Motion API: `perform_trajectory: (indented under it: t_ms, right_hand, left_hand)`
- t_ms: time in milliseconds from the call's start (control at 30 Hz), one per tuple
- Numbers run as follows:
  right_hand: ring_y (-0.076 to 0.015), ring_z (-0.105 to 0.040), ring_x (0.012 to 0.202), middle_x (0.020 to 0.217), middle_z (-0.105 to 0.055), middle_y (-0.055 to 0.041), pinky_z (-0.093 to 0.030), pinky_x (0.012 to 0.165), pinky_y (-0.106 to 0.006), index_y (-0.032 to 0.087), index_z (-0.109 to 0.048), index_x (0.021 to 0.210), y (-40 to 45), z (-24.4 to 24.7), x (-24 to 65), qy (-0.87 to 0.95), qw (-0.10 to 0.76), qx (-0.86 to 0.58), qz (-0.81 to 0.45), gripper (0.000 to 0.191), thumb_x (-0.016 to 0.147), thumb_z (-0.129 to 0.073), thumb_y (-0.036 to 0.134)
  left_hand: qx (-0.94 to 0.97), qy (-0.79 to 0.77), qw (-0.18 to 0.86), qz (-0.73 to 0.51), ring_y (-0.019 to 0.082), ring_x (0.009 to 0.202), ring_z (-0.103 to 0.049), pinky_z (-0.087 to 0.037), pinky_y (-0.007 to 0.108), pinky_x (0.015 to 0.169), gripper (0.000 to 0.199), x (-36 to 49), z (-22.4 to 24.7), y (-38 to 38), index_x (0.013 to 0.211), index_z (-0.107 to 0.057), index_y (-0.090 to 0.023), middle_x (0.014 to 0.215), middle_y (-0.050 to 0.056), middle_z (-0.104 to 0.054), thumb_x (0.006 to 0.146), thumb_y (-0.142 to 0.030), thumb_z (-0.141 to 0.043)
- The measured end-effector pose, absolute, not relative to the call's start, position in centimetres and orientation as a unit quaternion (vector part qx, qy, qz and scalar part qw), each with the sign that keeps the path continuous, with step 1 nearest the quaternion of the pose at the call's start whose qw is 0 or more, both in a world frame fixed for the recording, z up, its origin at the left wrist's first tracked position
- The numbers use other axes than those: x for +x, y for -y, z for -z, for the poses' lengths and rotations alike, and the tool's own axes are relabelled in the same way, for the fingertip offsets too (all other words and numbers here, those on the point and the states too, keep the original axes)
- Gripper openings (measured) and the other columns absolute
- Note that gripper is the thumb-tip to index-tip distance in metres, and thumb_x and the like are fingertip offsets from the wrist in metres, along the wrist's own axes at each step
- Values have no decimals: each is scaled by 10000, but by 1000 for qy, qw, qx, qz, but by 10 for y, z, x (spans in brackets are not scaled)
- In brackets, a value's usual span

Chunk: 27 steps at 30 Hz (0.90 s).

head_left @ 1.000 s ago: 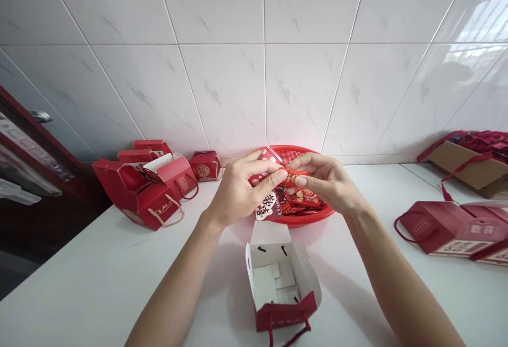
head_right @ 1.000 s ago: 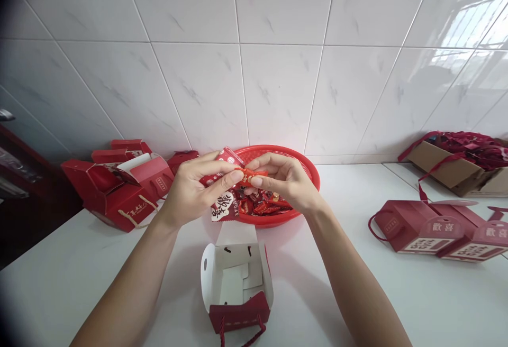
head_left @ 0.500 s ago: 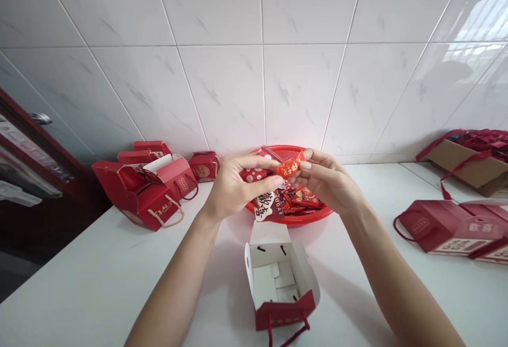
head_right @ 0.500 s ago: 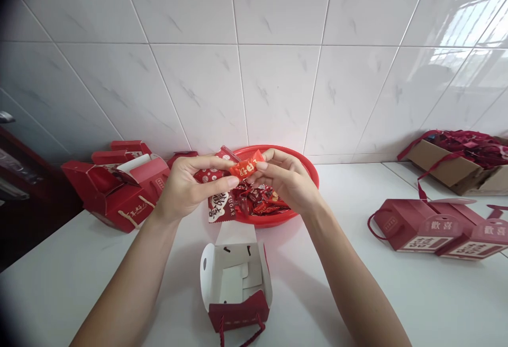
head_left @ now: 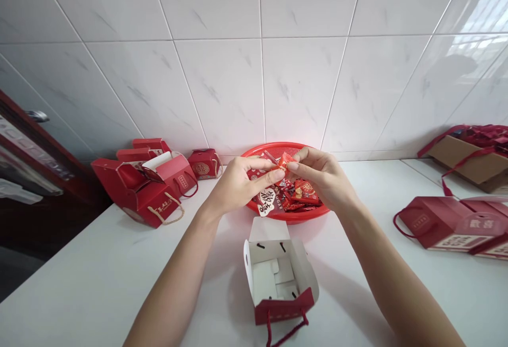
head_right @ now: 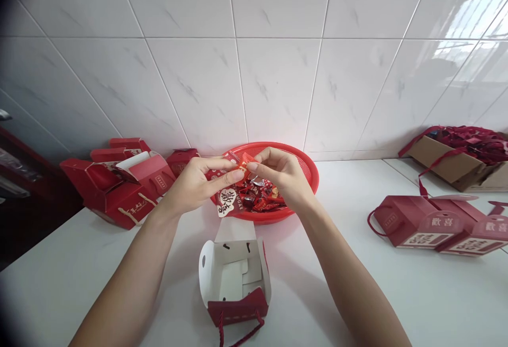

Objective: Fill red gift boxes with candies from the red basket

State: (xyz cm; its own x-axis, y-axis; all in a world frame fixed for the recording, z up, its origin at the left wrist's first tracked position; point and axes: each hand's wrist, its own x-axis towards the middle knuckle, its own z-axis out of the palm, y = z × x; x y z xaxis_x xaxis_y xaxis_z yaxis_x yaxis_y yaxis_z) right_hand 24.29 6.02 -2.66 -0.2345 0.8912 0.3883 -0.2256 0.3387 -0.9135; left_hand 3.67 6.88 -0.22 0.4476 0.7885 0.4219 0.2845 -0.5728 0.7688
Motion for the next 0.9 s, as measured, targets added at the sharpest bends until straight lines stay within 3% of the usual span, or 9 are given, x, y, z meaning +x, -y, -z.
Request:
perform_trajectory:
  t_ms: [133, 200, 267, 333, 467, 533, 700, 800, 900]
  right_hand:
    - [-162, -699, 837, 918, -745, -31, -558, 817, -328, 220, -719, 991, -68, 31, 246, 632, 531, -285, -488, 238, 927, -717, 449]
    - [-189, -708, 885, 947, -754, -47, -557, 831, -344, 214, -713, 1001, -81, 35, 245, 677, 476, -333, -452, 215, 932, -696, 418]
    - [-210, -706, 893, 942, -751, -55, -547, 796, -338, 201, -708, 906, -97, 39, 239, 755, 345, -408, -379, 113, 902, -696, 313]
    - [-214, -699, 853, 934, -747, -53, -524, 729, -321, 205, -690, 862, -114, 44, 228, 824, 142, -466, -288, 24, 877, -677, 219]
    - [-244, -649, 725, 714, -664, -41, -437, 590, -310, 204, -606, 645, -134, 55, 203, 838, 31, -486, -245, 258, 621, -853, 134]
    - [-248, -640, 703, 662, -621, -32, -420, 578, -305, 208, -550, 588, -135, 60, 195, 837, 4, -495, -233, 335, 563, -870, 115]
    - [-280, -653, 756, 714, -637, -67, -429, 632, -330, 206, -518, 580, -135, 62, 192, 831, 9, -510, -222, 338, 591, -841, 106]
    - [-259, -643, 768, 710, -636, -41, -428, 653, -324, 203, -552, 635, -134, 55, 200, 831, 49, -500, -237, 297, 633, -848, 190]
    - [-226, -636, 844, 866, -667, -30, -459, 695, -307, 207, -566, 784, -128, 51, 212, 824, 131, -491, -251, 277, 673, -817, 245]
  left_hand:
    - [761, -342, 307, -457, 187, 756, -662, -512, 285, 682, 324, 26, -5, -68, 816, -819, -181, 816, 40, -766, 860, -497, -766]
    - [733, -350, 323, -485, 177, 702, -638, -500, 285, 640, 342, 17, -9, -68, 771, -807, -180, 764, 36, -746, 836, -515, -785]
    - [705, -359, 342, -507, 169, 662, -614, -485, 287, 604, 372, 10, -12, -69, 733, -796, -183, 724, 34, -724, 791, -550, -814]
    - [684, -369, 355, -519, 166, 654, -603, -478, 286, 592, 400, 5, -13, -72, 716, -791, -184, 717, 34, -715, 740, -580, -843]
    - [670, -372, 373, -522, 156, 644, -583, -469, 278, 586, 429, 1, -11, -76, 681, -768, -178, 677, 24, -682, 697, -596, -864]
    - [668, -366, 379, -525, 153, 642, -579, -468, 277, 587, 428, 1, -12, -77, 657, -752, -177, 660, 18, -667, 696, -588, -866]
    - [668, -367, 371, -531, 151, 654, -577, -468, 279, 609, 410, -3, -14, -75, 703, -771, -177, 673, 12, -664, 714, -578, -856]
    - [667, -369, 363, -537, 143, 635, -559, -455, 269, 581, 421, -6, -15, -74, 695, -764, -173, 666, 15, -648, 710, -583, -857]
    - [668, -365, 366, -534, 147, 623, -565, -468, 272, 575, 415, -7, -15, -75, 676, -755, -177, 635, 13, -632, 717, -578, -852]
